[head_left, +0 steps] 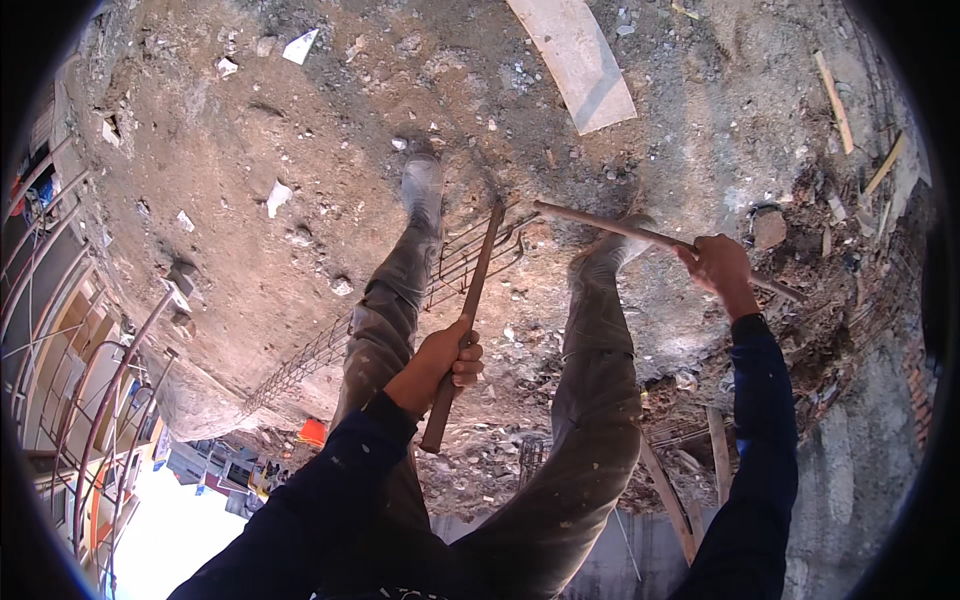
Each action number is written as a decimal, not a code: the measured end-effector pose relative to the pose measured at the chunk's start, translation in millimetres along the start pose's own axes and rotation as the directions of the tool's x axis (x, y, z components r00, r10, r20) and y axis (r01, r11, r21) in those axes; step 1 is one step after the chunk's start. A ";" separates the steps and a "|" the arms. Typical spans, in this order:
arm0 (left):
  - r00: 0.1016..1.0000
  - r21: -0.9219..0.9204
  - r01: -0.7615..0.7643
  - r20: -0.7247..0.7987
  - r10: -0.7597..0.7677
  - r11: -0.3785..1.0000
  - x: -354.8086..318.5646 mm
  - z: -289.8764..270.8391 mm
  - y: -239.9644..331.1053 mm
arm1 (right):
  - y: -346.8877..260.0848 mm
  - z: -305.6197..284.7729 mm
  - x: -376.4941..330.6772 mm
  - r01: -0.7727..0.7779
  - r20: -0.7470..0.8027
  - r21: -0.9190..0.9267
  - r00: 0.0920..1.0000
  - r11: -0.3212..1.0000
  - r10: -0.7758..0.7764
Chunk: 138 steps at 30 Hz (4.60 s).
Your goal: The person uses two metal bars to bend and straighten a small rebar cage on the ground. They repeatedly apply leverage to reshape the cage, adjusting its form while standing on a construction site.
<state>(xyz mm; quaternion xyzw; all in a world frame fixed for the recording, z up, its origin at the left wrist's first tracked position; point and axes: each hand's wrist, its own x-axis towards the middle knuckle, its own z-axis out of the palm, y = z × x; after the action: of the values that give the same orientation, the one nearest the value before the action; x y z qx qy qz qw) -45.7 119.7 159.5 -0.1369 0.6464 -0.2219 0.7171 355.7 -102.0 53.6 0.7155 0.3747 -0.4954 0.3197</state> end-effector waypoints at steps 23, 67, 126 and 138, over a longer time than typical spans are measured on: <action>0.995 -0.148 -0.003 -0.094 -0.012 0.989 5.6 26.2 -11.2 | 11.9 -42.9 161.9 0.311 0.005 -0.100 0.950 0.945 -0.312; 0.989 -0.117 0.031 -0.142 -0.047 0.993 1.0 29.9 -5.8 | -12.9 -40.0 240.0 0.398 0.130 -0.021 0.911 0.917 -0.392; 0.993 -0.068 0.000 -0.116 -0.008 0.998 19.4 18.7 -42.4 | -37.0 -92.6 235.9 0.431 -0.056 -0.219 0.890 0.875 -0.452; 0.955 0.246 -0.110 -0.241 0.171 0.963 41.3 39.7 -81.2 | -15.1 -21.4 198.7 0.330 -0.181 -0.031 0.927 0.944 -0.330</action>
<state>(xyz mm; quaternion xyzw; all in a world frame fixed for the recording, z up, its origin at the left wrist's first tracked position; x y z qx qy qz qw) -15.2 25.5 167.9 0.0240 0.7129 -0.2595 0.6510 398.3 -33.0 -129.8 0.6851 0.5173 -0.4740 0.1959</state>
